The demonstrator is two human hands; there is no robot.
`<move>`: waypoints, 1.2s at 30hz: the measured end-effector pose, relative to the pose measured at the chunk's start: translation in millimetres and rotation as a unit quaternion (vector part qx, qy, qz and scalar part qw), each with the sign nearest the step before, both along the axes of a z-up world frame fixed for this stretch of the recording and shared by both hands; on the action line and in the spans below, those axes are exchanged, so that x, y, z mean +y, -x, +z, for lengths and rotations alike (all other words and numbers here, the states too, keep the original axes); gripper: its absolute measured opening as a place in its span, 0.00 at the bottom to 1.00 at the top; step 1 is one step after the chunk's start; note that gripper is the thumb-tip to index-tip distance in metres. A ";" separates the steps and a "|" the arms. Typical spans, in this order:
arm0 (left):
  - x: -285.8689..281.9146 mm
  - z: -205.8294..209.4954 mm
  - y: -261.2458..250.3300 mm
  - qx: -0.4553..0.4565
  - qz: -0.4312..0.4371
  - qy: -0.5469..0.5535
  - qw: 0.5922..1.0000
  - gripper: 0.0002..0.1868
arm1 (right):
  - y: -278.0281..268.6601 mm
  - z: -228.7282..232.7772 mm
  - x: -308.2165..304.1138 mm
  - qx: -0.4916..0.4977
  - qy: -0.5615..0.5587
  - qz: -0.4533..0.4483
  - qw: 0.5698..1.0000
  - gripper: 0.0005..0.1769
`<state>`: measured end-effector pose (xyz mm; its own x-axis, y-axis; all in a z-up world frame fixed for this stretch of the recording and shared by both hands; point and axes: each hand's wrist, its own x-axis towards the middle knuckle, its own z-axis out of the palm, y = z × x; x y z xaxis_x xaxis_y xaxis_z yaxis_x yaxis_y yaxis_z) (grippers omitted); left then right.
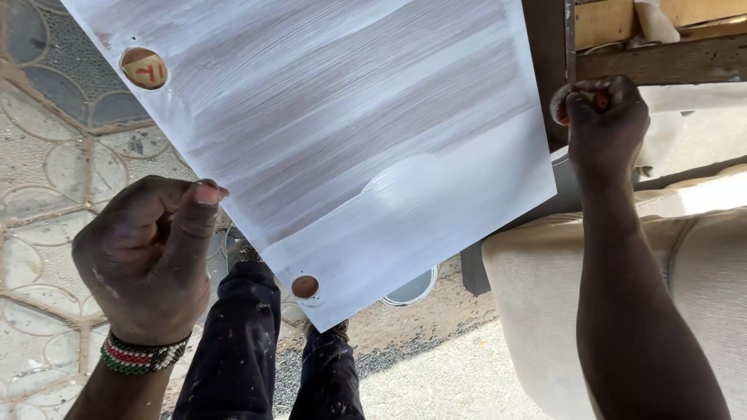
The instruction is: Painting a wooden furniture panel with white paint using a small cloth applicator
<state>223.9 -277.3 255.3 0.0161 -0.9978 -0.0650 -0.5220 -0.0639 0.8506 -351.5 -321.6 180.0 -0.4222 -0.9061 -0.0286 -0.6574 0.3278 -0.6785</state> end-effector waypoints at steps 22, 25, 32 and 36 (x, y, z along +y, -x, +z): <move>-58.2 -6.9 6.0 0.025 -0.156 0.010 0.987 0.25 | -51.4 -7.1 9.5 -0.015 0.036 -0.040 0.998 0.09; -55.7 -9.5 14.9 0.054 -0.145 -0.001 0.988 0.26 | -210.9 -37.1 89.5 0.029 0.061 0.016 0.998 0.11; -84.6 6.5 43.1 0.058 -0.176 -0.021 0.982 0.32 | -377.4 0.7 121.9 0.090 0.013 0.227 0.970 0.05; -105.5 -0.2 42.4 0.051 -0.201 -0.041 0.977 0.34 | -122.8 -39.6 34.0 0.116 0.036 0.085 0.989 0.43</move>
<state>181.4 -382.7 255.1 -0.3876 -0.9132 -0.1261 -0.4312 0.0587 0.9004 -228.7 -287.6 140.4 -0.2509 -0.9608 0.1181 -0.8393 0.1551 -0.5210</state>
